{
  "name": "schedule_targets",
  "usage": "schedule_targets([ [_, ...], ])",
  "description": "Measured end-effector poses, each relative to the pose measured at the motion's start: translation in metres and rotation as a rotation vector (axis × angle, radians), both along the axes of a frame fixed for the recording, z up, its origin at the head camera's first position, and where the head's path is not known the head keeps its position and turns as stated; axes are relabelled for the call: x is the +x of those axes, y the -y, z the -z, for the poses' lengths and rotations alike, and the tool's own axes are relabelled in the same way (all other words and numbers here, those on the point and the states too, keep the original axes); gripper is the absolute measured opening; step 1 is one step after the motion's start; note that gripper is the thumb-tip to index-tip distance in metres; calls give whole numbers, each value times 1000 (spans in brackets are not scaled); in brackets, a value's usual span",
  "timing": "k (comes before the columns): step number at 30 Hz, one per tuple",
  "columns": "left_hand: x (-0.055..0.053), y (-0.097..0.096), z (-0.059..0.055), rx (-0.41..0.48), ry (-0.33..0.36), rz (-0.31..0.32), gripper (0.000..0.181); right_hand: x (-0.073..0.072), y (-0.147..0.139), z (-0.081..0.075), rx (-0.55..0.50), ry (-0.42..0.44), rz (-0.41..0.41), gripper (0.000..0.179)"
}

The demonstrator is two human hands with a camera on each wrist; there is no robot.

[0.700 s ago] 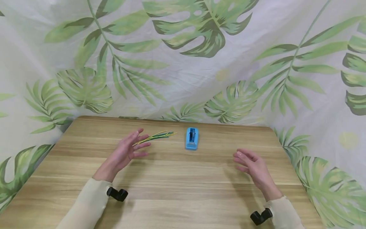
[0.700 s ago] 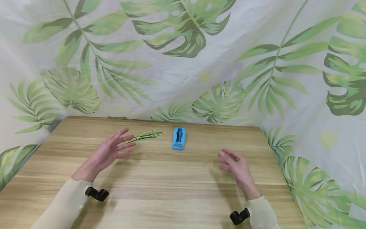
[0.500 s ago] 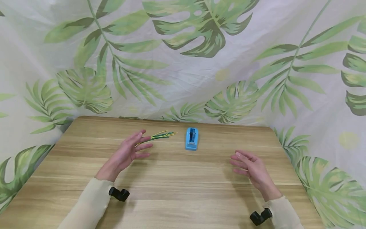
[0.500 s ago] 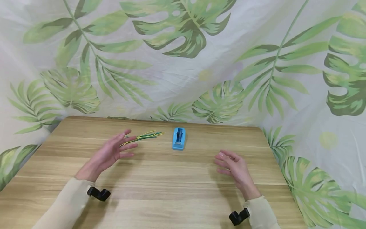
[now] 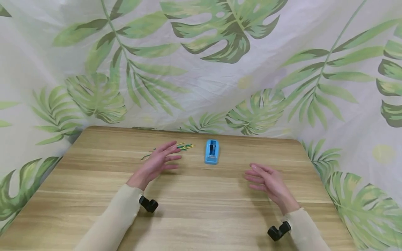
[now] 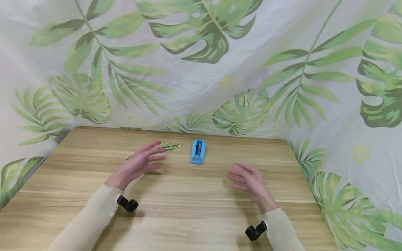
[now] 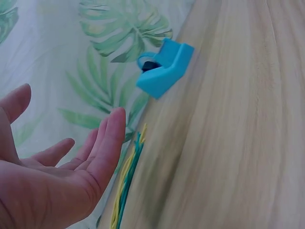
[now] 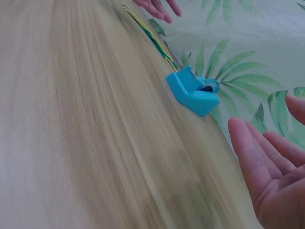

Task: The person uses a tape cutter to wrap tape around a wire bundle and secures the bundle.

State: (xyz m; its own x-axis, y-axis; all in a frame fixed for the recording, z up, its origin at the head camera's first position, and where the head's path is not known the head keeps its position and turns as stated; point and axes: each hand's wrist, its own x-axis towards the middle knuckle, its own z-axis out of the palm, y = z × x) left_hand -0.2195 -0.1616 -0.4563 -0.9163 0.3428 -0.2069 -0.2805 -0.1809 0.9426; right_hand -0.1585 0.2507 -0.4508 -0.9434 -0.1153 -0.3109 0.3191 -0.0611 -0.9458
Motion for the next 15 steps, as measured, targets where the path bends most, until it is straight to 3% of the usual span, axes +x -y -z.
schedule_targets([
  [15,-32,-54,12,-65,26,64,66,-22,38,9,-9,0,-31,61],
])
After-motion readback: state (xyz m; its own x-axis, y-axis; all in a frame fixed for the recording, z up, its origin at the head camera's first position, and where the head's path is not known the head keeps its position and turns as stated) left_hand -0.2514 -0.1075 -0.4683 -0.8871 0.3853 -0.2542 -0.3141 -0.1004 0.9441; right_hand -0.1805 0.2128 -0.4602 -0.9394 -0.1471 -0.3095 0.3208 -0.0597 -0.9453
